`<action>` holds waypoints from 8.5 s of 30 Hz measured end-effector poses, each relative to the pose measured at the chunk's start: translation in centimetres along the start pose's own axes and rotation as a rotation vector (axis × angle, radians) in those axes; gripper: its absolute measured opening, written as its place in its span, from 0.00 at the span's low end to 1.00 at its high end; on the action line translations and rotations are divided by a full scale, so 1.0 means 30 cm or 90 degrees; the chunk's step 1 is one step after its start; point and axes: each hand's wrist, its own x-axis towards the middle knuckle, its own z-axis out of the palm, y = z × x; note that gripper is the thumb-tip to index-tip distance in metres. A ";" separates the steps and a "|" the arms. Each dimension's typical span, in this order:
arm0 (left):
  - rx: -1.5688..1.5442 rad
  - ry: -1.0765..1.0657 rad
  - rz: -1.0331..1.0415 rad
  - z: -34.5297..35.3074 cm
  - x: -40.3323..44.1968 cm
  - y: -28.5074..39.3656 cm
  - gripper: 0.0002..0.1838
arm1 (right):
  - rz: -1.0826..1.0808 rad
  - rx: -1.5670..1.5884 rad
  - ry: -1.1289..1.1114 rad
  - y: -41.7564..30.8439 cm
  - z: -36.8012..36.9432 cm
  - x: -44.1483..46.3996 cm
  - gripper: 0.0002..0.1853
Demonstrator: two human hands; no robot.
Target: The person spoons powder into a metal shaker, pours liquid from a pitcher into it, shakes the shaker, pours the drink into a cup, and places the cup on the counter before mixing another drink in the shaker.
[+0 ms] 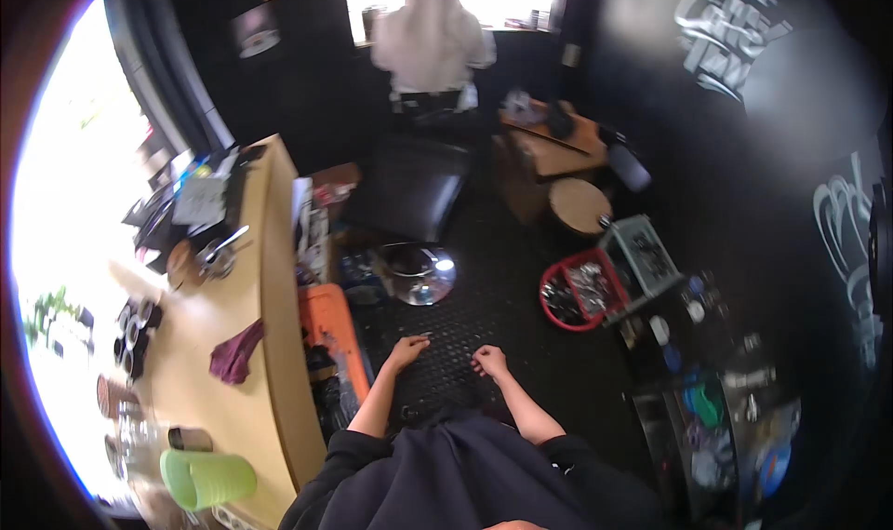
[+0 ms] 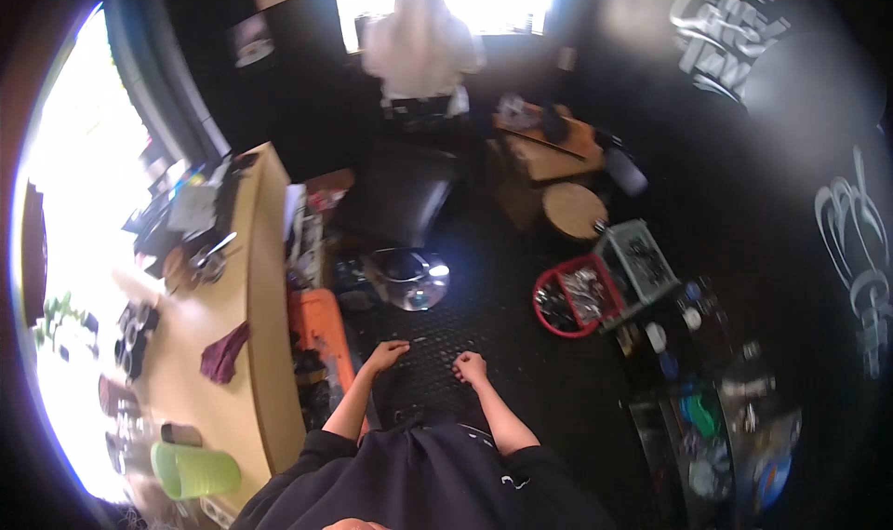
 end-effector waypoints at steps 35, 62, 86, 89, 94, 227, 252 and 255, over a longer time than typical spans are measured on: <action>0.351 -0.710 -0.191 1.770 0.399 0.342 0.14 | -0.013 1.114 0.494 1.679 -0.932 -1.106 0.11; 0.556 -1.297 0.012 3.526 -0.388 1.383 0.32 | 0.012 0.284 1.020 1.691 -2.474 -1.627 0.02; 0.607 -0.729 0.958 4.138 -0.600 1.676 0.09 | 0.017 0.253 1.033 1.528 -3.077 -1.419 0.11; 0.638 -0.649 1.059 4.149 -0.605 1.672 0.07 | -0.077 0.185 1.084 1.481 -3.078 -1.442 0.08; 0.588 -0.690 0.883 4.075 -0.633 1.757 0.06 | -0.065 0.063 1.120 1.347 -3.078 -1.538 0.08; 0.399 -0.545 0.755 3.830 -0.608 1.735 0.25 | -0.276 0.464 1.218 1.206 -3.032 -1.734 0.13; -0.098 -0.486 0.228 3.742 -0.334 1.471 0.27 | -0.225 -0.171 0.867 0.951 -3.114 -1.318 0.09; -0.121 -0.478 0.194 3.746 -0.340 1.456 0.27 | -0.251 -0.191 0.821 0.970 -3.124 -1.315 0.09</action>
